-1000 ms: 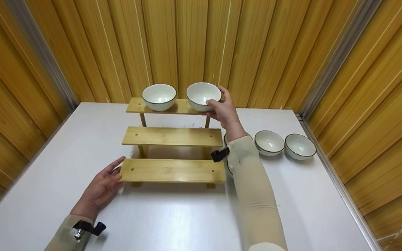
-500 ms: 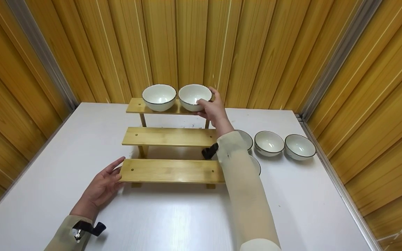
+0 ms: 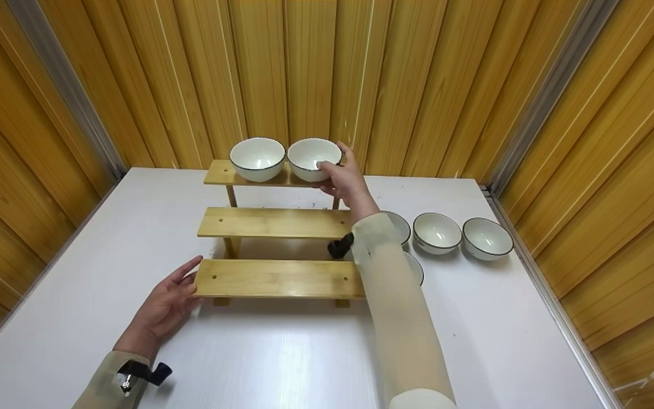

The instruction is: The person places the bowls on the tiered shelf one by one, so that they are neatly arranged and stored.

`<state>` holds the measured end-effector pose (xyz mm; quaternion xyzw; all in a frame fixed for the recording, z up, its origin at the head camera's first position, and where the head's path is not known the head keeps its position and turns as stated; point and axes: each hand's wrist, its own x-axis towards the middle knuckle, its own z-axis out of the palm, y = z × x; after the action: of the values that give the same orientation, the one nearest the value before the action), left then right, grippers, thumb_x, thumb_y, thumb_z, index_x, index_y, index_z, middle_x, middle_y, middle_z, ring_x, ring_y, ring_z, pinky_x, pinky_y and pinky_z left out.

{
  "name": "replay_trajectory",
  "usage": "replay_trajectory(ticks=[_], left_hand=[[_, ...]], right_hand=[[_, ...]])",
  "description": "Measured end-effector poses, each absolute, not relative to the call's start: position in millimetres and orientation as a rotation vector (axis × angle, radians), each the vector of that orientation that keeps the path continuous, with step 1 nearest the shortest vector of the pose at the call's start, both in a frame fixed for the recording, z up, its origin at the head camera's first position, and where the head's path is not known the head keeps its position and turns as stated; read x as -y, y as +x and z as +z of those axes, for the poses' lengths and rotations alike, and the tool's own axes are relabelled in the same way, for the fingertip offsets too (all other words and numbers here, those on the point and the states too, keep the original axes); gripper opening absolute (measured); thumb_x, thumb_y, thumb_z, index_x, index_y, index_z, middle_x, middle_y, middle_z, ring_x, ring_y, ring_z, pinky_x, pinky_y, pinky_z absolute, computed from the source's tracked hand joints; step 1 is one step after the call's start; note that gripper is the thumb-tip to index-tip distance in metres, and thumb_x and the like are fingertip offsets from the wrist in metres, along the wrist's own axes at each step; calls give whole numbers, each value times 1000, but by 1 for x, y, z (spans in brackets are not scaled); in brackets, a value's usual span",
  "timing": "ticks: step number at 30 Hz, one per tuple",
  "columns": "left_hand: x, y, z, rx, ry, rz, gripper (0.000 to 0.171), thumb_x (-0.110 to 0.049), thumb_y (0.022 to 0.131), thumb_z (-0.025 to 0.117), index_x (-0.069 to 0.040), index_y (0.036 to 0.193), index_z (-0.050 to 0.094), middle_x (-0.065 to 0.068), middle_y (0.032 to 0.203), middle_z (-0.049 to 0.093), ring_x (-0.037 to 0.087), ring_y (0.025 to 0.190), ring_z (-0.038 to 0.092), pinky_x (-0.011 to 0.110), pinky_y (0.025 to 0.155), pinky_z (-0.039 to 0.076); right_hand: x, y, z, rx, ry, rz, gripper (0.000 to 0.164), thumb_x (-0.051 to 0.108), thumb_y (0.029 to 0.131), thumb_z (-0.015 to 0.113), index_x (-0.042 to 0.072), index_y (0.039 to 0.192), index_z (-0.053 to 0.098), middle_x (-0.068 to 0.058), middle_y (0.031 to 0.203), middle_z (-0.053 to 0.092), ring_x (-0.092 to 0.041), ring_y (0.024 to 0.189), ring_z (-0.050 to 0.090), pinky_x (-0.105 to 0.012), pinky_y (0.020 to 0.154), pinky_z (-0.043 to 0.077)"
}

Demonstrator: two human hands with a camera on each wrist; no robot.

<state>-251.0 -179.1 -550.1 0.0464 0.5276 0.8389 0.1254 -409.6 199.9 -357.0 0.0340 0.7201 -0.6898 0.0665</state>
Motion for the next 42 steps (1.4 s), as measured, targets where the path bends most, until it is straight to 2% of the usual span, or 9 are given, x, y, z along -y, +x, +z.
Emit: replay_trajectory(ticks=[11, 21, 26, 34, 42], left_hand=[[179, -251, -547, -1533, 121, 2434, 74, 6, 96, 59, -8, 162, 28, 3, 135, 58, 19, 116, 67, 32, 91, 59], [180, -252, -549, -1515, 139, 2442, 73, 6, 97, 58, -9, 162, 28, 3, 134, 59, 18, 114, 66, 31, 90, 58], [181, -252, -549, -1513, 145, 2446, 73, 6, 97, 58, -9, 162, 29, 3, 134, 59, 19, 115, 66, 32, 91, 57], [183, -251, -549, -1538, 148, 2435, 74, 4, 97, 61, -9, 162, 29, 2, 137, 58, 18, 116, 67, 31, 91, 58], [183, -252, -548, -1509, 176, 2420, 75, 4, 98, 58, -8, 163, 23, 1, 136, 59, 17, 110, 68, 33, 90, 59]], right_hand=[[-212, -404, -359, -2164, 42, -2021, 77, 35, 104, 58, 33, 166, 10, -31, 147, 53, -16, 81, 77, -28, 76, 57], [-242, -381, -363, -2209, -63, -2003, 79, 33, 104, 59, 29, 166, 10, -22, 160, 41, -17, 92, 78, -30, 84, 60], [-259, -361, -365, -2253, -93, -1966, 79, 30, 105, 58, 28, 166, 9, -24, 162, 33, -13, 91, 77, -30, 86, 60], [-287, -329, -372, -2370, -94, -1867, 83, 38, 102, 63, 31, 166, 10, -24, 158, 37, -12, 94, 77, -26, 83, 60], [-324, -296, -386, -2401, -145, -1846, 81, 33, 105, 58, 27, 167, 6, -26, 158, 35, -9, 95, 75, -27, 83, 60]])
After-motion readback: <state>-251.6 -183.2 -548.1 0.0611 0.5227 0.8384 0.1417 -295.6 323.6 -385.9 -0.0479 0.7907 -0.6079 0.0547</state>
